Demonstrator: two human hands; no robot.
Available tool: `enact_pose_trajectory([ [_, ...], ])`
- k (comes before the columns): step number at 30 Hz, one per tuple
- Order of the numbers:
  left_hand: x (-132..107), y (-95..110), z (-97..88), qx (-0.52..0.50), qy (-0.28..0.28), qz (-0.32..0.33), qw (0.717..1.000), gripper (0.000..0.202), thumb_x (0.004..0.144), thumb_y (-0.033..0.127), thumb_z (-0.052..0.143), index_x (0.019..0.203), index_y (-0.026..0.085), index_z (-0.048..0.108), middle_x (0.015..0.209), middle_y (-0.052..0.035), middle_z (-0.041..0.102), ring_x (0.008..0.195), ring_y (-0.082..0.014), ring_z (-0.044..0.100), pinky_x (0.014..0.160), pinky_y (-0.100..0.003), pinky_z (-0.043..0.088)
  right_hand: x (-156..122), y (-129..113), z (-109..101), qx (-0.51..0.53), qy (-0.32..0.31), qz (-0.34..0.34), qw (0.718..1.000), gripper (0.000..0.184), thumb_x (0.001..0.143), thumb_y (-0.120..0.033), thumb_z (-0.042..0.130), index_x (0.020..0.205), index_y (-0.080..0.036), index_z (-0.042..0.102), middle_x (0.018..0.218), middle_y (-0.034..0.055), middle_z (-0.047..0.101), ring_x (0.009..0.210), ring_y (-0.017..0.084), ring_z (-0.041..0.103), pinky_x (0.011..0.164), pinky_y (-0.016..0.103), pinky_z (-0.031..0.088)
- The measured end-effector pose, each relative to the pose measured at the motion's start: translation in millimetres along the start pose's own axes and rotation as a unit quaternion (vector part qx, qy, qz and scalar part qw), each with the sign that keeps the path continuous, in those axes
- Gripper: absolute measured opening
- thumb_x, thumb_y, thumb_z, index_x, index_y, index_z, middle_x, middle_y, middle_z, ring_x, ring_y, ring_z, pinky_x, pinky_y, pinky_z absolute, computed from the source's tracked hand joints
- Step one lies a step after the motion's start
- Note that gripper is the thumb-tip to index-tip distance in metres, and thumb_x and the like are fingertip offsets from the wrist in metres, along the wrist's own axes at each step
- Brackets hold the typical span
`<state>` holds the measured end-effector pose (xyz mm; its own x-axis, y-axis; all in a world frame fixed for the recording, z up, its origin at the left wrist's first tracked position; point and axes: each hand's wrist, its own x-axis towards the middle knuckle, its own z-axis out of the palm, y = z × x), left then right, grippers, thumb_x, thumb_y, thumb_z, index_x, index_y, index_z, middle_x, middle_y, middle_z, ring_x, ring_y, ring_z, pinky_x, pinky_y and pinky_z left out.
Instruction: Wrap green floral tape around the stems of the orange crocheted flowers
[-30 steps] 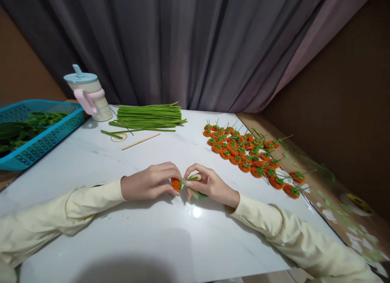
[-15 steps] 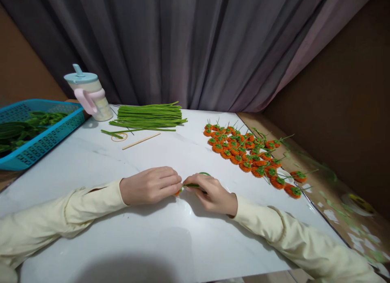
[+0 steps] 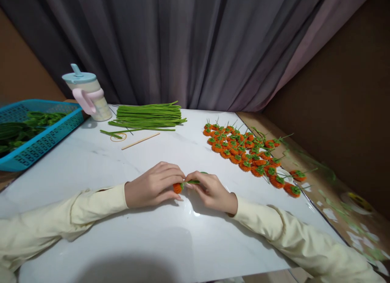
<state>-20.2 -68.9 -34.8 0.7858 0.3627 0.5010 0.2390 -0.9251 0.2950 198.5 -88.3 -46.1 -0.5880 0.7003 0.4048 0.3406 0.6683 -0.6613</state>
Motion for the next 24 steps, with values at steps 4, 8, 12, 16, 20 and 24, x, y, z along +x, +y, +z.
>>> enact_pose_trajectory([
  [4, 2.1, -3.2, -3.1, -0.145, -0.046, -0.08, 0.985, 0.021, 0.091, 0.031, 0.053, 0.105, 0.016, 0.054, 0.099, -0.0083, 0.064, 0.093, -0.0183, 0.058, 0.083, -0.03, 0.047, 0.2, 2.2, -0.7, 0.007, 0.006, -0.008, 1.0, 0.011, 0.09, -0.02, 0.045, 0.091, -0.017, 0.055, 0.071, 0.0037, 0.064, 0.059, 0.012, 0.056, 0.056, 0.022, 0.044],
  [8, -0.1, -5.4, -1.8, -0.154, -0.044, -0.07, 0.985, 0.013, 0.092, 0.018, 0.047, 0.103, 0.015, 0.054, 0.095, -0.0085, 0.063, 0.089, -0.0177, 0.057, 0.081, -0.03, 0.047, 1.7, 0.9, -1.3, 0.03, -0.005, 0.008, 1.0, 0.011, 0.089, -0.021, 0.046, 0.088, -0.017, 0.056, 0.069, 0.0033, 0.064, 0.058, 0.012, 0.055, 0.057, 0.022, 0.043],
  [12, -2.1, -3.8, 1.8, -0.08, -0.004, 0.003, 0.997, 0.018, 0.09, 0.008, 0.041, 0.101, 0.014, 0.054, 0.091, -0.0106, 0.061, 0.086, -0.0188, 0.055, 0.08, -0.033, 0.047, 6.3, -3.3, -3.4, 0.162, -0.058, 0.114, 0.978, 0.012, 0.089, -0.027, 0.05, 0.086, -0.016, 0.056, 0.059, -0.0007, 0.06, 0.053, 0.01, 0.053, 0.055, 0.021, 0.042],
  [16, -3.0, -3.4, 2.9, 0.025, 0.019, 0.072, 0.997, 0.026, 0.085, 0.001, 0.038, 0.104, 0.012, 0.052, 0.091, -0.0139, 0.062, 0.087, -0.0206, 0.056, 0.078, -0.034, 0.049, 10.9, -3.9, -6.1, 0.318, -0.087, 0.194, 0.924, 0.021, 0.085, -0.035, 0.058, 0.085, -0.014, 0.055, 0.059, -0.0011, 0.057, 0.056, 0.01, 0.053, 0.057, 0.022, 0.041],
  [20, -4.2, -4.2, 3.3, 0.084, 0.043, 0.107, 0.99, 0.027, 0.086, 0.001, 0.036, 0.105, 0.011, 0.052, 0.088, -0.0143, 0.064, 0.086, -0.0211, 0.058, 0.075, -0.034, 0.051, 12.9, -1.9, -7.5, 0.377, -0.105, 0.217, 0.895, 0.025, 0.083, -0.038, 0.062, 0.085, -0.014, 0.055, 0.061, -0.001, 0.059, 0.054, 0.009, 0.051, 0.057, 0.022, 0.039],
  [24, -5.5, -4.1, 5.8, 0.124, 0.065, 0.114, 0.984, 0.022, 0.089, 0.005, 0.037, 0.103, 0.01, 0.053, 0.087, -0.0139, 0.065, 0.083, -0.0212, 0.059, 0.072, -0.035, 0.053, 12.5, -1.0, -7.1, 0.379, -0.1, 0.223, 0.893, 0.028, 0.082, -0.04, 0.063, 0.085, -0.014, 0.055, 0.062, -0.0003, 0.06, 0.056, 0.009, 0.052, 0.056, 0.022, 0.038],
])
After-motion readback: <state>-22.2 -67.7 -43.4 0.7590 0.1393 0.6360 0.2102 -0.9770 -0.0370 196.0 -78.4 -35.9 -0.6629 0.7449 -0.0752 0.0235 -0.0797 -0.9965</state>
